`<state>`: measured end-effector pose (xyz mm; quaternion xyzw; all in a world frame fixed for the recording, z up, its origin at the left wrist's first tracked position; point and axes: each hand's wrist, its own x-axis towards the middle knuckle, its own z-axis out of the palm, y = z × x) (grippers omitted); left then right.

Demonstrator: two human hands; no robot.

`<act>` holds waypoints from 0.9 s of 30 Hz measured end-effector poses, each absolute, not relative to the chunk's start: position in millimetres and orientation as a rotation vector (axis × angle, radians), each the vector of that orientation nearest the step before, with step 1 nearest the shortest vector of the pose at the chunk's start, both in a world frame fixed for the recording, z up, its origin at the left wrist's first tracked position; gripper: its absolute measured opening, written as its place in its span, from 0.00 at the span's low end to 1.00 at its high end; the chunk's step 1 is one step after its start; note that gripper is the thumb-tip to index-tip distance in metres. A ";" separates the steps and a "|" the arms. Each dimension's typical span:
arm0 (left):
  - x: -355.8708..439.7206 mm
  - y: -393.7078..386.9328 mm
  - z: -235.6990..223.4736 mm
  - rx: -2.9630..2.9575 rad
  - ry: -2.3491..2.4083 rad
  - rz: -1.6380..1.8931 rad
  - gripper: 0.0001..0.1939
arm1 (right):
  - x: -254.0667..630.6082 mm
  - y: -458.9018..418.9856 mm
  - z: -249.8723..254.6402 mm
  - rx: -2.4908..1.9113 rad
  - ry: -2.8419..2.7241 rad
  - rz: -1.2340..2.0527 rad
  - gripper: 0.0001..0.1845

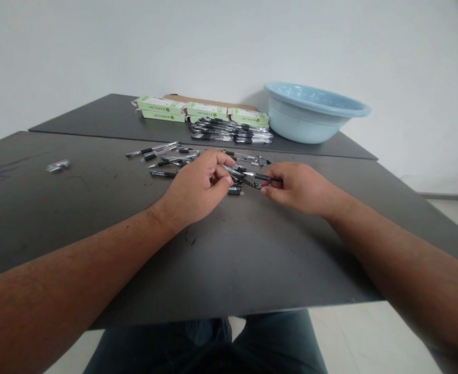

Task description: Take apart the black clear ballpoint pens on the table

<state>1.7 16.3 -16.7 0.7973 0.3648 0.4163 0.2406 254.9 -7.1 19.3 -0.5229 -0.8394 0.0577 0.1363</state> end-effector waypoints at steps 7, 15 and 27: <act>3.7 7.6 -8.8 2.251 0.888 0.863 0.09 | 242.9 -18.2 20.5 -1.343 -2.398 0.275 0.06; 5.0 2.3 -3.6 2.363 0.880 0.850 0.05 | 232.8 -24.9 18.8 -1.280 -2.440 0.297 0.06; 5.5 16.3 -11.3 1.799 0.947 1.127 0.10 | 259.9 -7.6 25.0 -1.346 -2.310 0.131 0.16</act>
